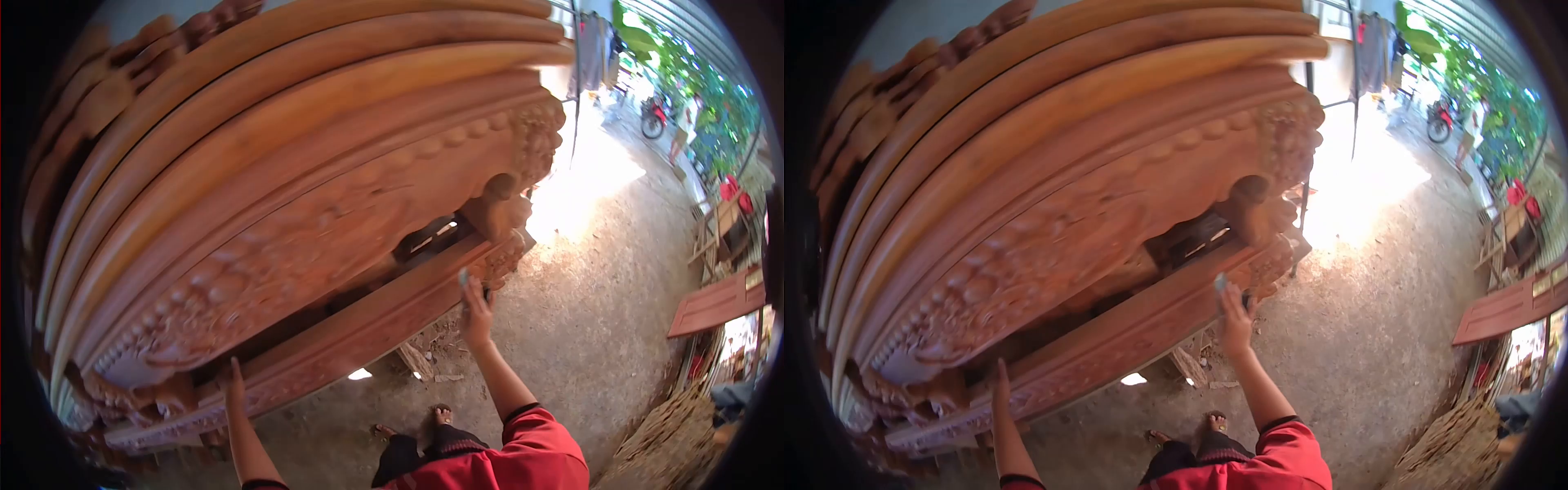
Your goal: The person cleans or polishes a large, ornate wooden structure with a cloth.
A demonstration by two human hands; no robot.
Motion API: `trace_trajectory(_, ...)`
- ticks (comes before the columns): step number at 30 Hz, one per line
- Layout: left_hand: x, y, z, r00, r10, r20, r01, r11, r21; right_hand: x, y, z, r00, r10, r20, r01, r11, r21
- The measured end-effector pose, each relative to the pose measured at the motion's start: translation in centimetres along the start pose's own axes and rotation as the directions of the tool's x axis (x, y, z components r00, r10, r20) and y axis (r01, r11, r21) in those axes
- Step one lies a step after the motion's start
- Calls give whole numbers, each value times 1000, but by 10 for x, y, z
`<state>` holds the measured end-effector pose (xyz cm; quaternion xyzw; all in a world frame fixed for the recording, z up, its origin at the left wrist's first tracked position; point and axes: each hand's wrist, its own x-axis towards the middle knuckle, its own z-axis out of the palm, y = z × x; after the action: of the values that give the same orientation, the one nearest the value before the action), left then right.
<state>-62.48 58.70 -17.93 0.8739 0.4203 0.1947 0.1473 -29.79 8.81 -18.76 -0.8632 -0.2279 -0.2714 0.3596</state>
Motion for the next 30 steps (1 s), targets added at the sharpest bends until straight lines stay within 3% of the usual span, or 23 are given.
trace_trajectory(2,2,23,16,929,28,-369,-13,999,43,14,27,-5,991,86,-104,-88,996,-17)
trace_trajectory(4,14,-13,42,893,29,-449,-40,999,-14,27,53,-1,970,149,-190,-156,987,-24)
trace_trajectory(6,27,-70,70,773,177,-610,-140,984,109,24,68,25,976,118,-185,-131,990,-59)
trace_trajectory(8,12,-54,49,904,-3,-427,40,996,78,19,64,62,994,50,-100,-53,998,-24)
trace_trajectory(9,18,-63,54,909,7,-418,26,997,73,7,55,82,998,33,-45,-32,999,15)
trace_trajectory(11,23,-99,54,891,-111,-439,222,952,212,-19,13,93,994,-77,73,78,997,-21)
trace_trajectory(13,26,-121,57,917,-67,-393,166,961,223,-44,-15,92,946,-198,258,204,979,4)
trace_trajectory(14,27,-125,56,931,-32,-362,127,962,240,-48,-4,97,947,-193,257,200,980,-1)
trace_trajectory(16,29,-119,55,930,-76,-360,155,968,198,-56,20,105,954,-240,177,282,919,-276)
trace_trajectory(17,28,-94,51,926,-123,-356,186,971,149,-44,24,97,998,-23,65,38,968,-247)
trace_trajectory(18,25,-69,48,921,-172,-350,220,970,102,-27,34,89,979,203,-32,-205,960,-190)
trace_trajectory(20,9,-53,32,900,-286,-329,312,949,30,0,51,75,900,398,-178,-420,900,-117)
trace_trajectory(21,14,-77,37,890,-282,-359,323,945,59,2,43,80,904,402,-142,-418,902,-107)
trace_trajectory(22,19,-97,43,878,-278,-390,333,940,80,4,34,84,926,355,-127,-361,932,-31)
trace_trajectory(24,-1,-17,21,904,-272,-331,324,939,114,-10,5,98,975,198,-97,-191,979,75)
trace_trajectory(25,-3,-27,23,897,-286,-337,342,932,119,-27,-9,100,978,191,-81,-184,979,84)
trace_trajectory(26,2,-39,27,900,-276,-337,331,936,118,-44,-24,101,996,-3,91,-8,993,115)
trace_trajectory(27,5,-51,29,904,-262,-337,316,942,113,-53,-32,104,948,-203,244,163,971,173)
trace_trajectory(28,5,-50,27,900,-268,-345,323,939,114,-53,-25,106,947,-210,244,168,969,182)
trace_trajectory(30,3,-38,25,927,-186,-326,252,952,173,-48,8,110,917,-380,122,394,911,-121)
